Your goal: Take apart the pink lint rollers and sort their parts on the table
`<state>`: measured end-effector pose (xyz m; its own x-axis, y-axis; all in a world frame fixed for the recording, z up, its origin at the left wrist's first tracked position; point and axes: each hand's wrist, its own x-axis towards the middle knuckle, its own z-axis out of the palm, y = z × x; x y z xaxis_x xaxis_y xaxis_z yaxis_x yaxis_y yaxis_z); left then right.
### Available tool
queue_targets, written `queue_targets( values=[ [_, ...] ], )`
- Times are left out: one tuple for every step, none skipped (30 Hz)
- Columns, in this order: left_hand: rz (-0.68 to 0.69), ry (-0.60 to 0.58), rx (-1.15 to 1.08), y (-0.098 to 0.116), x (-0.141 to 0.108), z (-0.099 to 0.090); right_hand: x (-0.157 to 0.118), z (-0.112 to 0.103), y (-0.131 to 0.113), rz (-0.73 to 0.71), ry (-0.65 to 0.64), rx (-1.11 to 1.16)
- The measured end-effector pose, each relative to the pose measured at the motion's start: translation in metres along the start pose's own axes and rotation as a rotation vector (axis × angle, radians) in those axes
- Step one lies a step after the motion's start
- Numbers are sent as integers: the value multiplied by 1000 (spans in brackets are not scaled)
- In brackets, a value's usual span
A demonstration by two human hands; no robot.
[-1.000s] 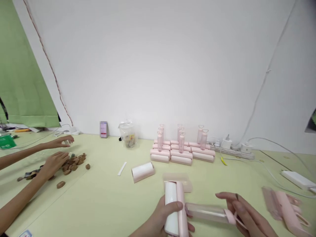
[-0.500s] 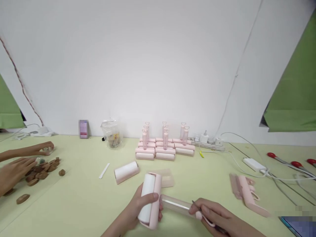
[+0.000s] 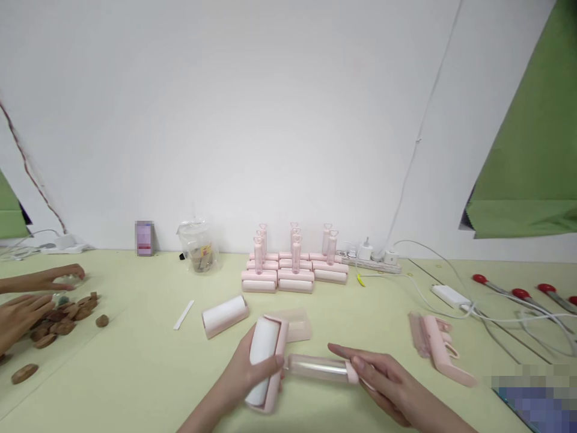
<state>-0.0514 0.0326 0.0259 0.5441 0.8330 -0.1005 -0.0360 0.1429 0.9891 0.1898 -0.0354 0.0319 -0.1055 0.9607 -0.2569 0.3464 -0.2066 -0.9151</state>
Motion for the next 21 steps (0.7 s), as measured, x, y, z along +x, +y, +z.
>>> queue_targets(
  values=[
    [22, 24, 25, 2, -1, -1, 2, -1, 2, 17, 14, -7],
    [41, 51, 30, 4, -2, -1, 5, -3, 5, 32, 28, -10],
    [54, 75, 17, 5, -3, -1, 7, -5, 7, 41, 39, -5],
    [63, 96, -7, 7, -4, -1, 9, -7, 8, 41, 51, 12],
    [71, 111, -29, 8, -4, -1, 10, -9, 8, 37, 57, 43],
    [73, 115, -41, 8, -4, 0, 11, -11, 9, 26, 57, 85],
    [63, 111, -51, 6, -4, 1, 11, -13, 9, 13, 53, 135],
    [43, 93, -72, 4, -3, 2, 11, -15, 9, -2, 45, 190],
    [22, 64, -104, 1, -2, 3, 9, -16, 9, -18, 33, 248],
    [5, 33, -138, -3, -2, 4, 8, -17, 9, -36, 18, 305],
    [-15, 10, -169, -7, -1, 4, 6, -17, 9, -54, -1, 354],
    [-33, -10, -186, -10, -2, 4, 4, -18, 10, -70, -22, 389],
    [-44, -36, -182, -12, -3, 3, 1, -18, 10, -74, -50, 408],
    [-40, -72, -152, -13, -5, 1, -1, -19, 10, -69, -78, 411],
    [-13, -118, -99, -12, -8, -1, -3, -20, 9, -59, -107, 403],
    [31, -170, -30, -10, -11, -4, -5, -21, 8, -47, -131, 390],
    [86, -223, 51, -7, -13, -6, -7, -22, 7, -36, -148, 377],
    [135, -269, 137, -3, -15, -8, -8, -23, 5, -27, -157, 362],
    [165, -294, 218, -1, -16, -9, -8, -23, 3, -20, -160, 340],
    [176, -300, 293, 1, -15, -9, -8, -23, 1, -12, -154, 307],
    [174, -290, 363, 1, -13, -8, -7, -21, 0, 0, -142, 265]
  ],
)
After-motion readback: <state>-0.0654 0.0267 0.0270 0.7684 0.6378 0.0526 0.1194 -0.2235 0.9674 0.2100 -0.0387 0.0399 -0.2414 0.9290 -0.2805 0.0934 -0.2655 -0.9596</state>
